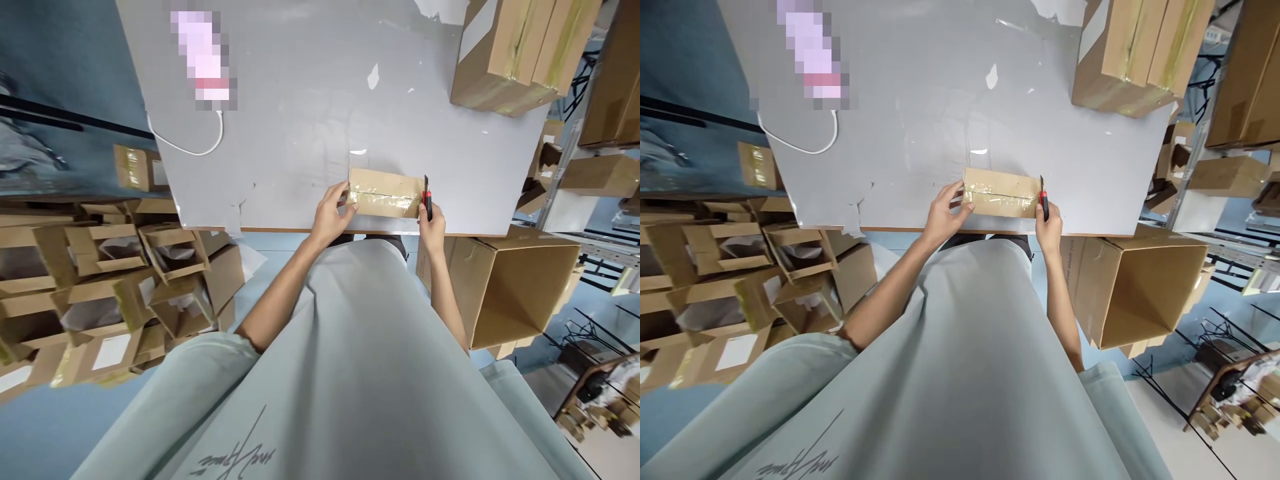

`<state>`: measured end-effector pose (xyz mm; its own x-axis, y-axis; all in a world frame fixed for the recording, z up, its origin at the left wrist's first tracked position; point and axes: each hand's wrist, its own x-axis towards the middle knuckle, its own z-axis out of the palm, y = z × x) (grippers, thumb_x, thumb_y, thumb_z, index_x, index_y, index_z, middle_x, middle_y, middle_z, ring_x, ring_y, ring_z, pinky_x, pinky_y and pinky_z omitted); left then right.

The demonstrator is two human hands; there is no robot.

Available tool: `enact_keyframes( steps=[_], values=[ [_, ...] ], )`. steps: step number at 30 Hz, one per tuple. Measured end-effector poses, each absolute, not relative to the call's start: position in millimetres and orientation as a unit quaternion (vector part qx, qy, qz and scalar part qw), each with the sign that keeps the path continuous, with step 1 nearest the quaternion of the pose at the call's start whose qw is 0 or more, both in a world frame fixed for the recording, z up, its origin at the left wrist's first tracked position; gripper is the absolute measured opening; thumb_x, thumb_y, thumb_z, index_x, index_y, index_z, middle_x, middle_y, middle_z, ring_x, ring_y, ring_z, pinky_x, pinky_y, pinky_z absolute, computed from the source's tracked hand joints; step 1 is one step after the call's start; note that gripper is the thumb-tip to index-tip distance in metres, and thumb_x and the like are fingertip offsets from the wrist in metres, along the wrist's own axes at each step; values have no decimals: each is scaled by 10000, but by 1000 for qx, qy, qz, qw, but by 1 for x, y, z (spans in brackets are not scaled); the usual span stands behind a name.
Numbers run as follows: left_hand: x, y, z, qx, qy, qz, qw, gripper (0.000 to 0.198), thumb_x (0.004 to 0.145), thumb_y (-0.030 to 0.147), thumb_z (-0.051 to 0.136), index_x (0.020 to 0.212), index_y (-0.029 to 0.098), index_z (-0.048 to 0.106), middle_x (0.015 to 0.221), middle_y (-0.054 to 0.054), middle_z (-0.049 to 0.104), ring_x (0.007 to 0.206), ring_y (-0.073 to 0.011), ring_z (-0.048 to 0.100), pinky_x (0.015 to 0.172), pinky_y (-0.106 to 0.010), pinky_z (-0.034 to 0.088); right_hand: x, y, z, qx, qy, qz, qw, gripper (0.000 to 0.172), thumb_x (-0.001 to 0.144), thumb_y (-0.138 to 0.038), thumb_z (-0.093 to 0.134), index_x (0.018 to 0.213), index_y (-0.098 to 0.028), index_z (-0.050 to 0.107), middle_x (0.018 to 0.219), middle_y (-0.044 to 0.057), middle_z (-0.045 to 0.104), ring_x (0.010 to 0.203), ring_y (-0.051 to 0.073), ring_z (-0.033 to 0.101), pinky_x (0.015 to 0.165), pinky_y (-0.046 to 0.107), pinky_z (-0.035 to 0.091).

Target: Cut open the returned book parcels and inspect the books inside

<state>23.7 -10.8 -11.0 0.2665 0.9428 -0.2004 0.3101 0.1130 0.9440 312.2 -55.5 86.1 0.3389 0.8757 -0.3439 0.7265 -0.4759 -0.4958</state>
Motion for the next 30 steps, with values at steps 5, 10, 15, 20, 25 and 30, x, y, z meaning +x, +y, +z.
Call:
enact_keyframes(
  steps=[5, 10, 15, 20, 25, 30],
  values=[
    [19, -2, -6, 583, 516, 321, 539, 748, 1045, 549, 724, 1701, 255, 519, 1633, -178, 640, 1357, -287, 742, 1125, -453, 663, 300, -38, 117, -782, -569, 240, 88, 544, 1203, -433, 344, 1547, -188, 687, 1346, 181, 773, 1240, 307, 730, 1054, 439, 585],
    [15, 10, -3, 603, 510, 314, 526, 619, 1062, 554, 699, 1612, 280, 627, 1614, -154, 651, 1317, -286, 760, 1121, -467, 664, 264, -3, 142, -654, -677, 335, -41, 450, 1199, -353, 464, 1550, -209, 707, 1418, 132, 813, 1236, 296, 757, 1032, 361, 545],
    [18, 13, -7, 601, 506, 311, 534, 596, 1070, 562, 690, 1591, 277, 650, 1603, -151, 648, 1284, -269, 769, 1116, -438, 663, 241, 29, 153, -590, -722, 311, -186, 414, 1222, -409, 486, 1458, -210, 762, 1341, 156, 839, 1191, 324, 771, 959, 353, 508],
    [19, 14, -8, 595, 501, 321, 540, 622, 1069, 613, 691, 1594, 282, 649, 1579, -146, 661, 1276, -270, 767, 1115, -437, 662, 235, 45, 161, -566, -740, 285, -227, 410, 1222, -390, 490, 1423, -171, 773, 1309, 190, 837, 1177, 347, 762, 935, 370, 486],
    [18, 14, -7, 593, 499, 320, 544, 591, 1069, 604, 687, 1563, 279, 682, 1596, -148, 658, 1269, -268, 763, 1122, -442, 658, 232, 52, 165, -559, -739, 280, -252, 418, 1219, -383, 497, 1430, -158, 780, 1285, 199, 843, 1183, 352, 765, 950, 381, 499],
    [16, 12, -10, 589, 497, 315, 554, 563, 1053, 560, 707, 1540, 278, 703, 1596, -143, 663, 1254, -268, 764, 1118, -455, 664, 226, 60, 169, -548, -739, 278, -276, 411, 1214, -386, 511, 1412, -162, 793, 1245, 203, 843, 1165, 354, 764, 961, 391, 503]
  ],
)
